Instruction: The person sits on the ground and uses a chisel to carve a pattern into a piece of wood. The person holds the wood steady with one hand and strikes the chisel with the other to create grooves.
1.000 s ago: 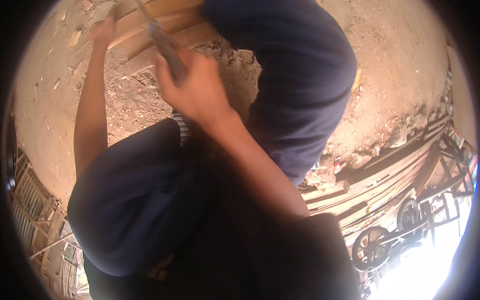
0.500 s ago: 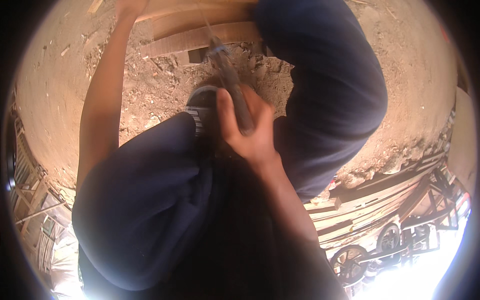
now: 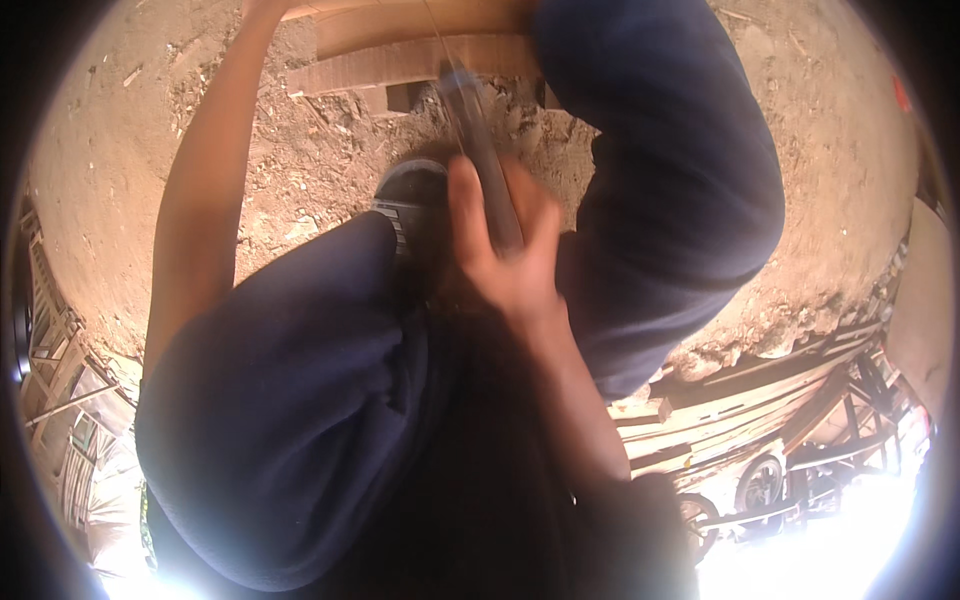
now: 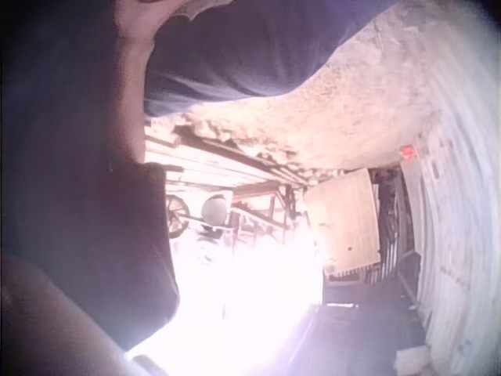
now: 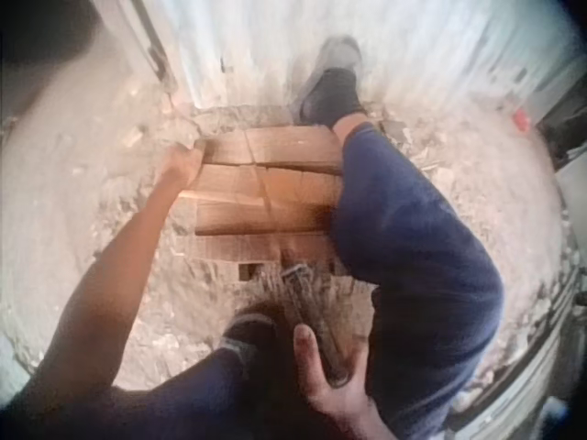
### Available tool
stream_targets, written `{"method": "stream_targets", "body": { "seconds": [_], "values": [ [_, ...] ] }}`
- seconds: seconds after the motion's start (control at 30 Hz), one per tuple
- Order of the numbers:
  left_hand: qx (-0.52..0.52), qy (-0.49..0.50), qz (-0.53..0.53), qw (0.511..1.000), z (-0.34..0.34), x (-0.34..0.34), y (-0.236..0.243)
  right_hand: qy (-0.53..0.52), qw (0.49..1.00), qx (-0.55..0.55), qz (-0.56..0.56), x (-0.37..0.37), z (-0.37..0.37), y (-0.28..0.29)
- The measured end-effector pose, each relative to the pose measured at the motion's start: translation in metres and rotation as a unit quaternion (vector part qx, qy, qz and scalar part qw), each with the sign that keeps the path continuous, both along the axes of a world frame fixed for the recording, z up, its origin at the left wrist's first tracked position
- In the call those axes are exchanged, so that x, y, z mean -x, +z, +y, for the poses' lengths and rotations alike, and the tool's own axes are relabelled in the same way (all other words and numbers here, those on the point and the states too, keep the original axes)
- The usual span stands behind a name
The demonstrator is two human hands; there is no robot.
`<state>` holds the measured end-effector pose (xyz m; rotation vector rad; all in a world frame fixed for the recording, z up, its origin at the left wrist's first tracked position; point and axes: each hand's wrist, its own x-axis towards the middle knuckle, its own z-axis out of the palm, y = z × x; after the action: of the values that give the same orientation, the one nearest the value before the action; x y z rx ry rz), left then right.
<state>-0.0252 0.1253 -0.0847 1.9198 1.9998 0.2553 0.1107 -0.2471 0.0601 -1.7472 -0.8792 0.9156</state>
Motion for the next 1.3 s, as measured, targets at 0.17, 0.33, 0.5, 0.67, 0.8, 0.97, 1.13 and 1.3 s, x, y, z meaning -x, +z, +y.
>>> {"method": "stream_targets", "body": {
  "seconds": [0.17, 0.33, 0.5, 0.67, 0.8, 0.97, 1.13, 1.3],
  "values": [
    [0.009, 0.013, -0.020, 1.000, -0.002, 0.001, 0.003, 0.002, 0.999, 0.031, 0.036, -0.006, 0.056, -0.001],
    [-0.009, -0.008, 0.030, 0.999, 0.006, -0.001, -0.007, -0.014, 1.000, 0.013, 0.024, -0.002, -0.011, -0.002],
    [0.005, 0.006, -0.006, 1.000, 0.011, 0.004, -0.012, 0.001, 0.999, 0.023, 0.025, -0.002, 0.051, 0.005],
    [0.010, 0.002, 0.032, 0.999, -0.002, 0.003, 0.009, 0.016, 1.000, -0.010, -0.014, 0.004, 0.009, -0.001],
    [0.021, 0.003, 0.010, 1.000, -0.020, -0.010, 0.029, -0.005, 1.000, -0.003, -0.002, 0.003, 0.006, 0.001],
    [0.035, 0.010, -0.004, 0.999, -0.003, -0.001, 0.006, -0.023, 0.999, 0.034, 0.032, 0.001, 0.065, 0.015],
    [0.027, 0.006, 0.015, 1.000, -0.014, -0.013, 0.018, -0.006, 0.999, 0.040, -0.025, -0.001, 0.003, 0.027],
    [0.016, 0.002, 0.000, 1.000, -0.003, -0.002, 0.001, -0.017, 1.000, 0.019, 0.018, -0.003, 0.061, 0.018]
  ]
}}
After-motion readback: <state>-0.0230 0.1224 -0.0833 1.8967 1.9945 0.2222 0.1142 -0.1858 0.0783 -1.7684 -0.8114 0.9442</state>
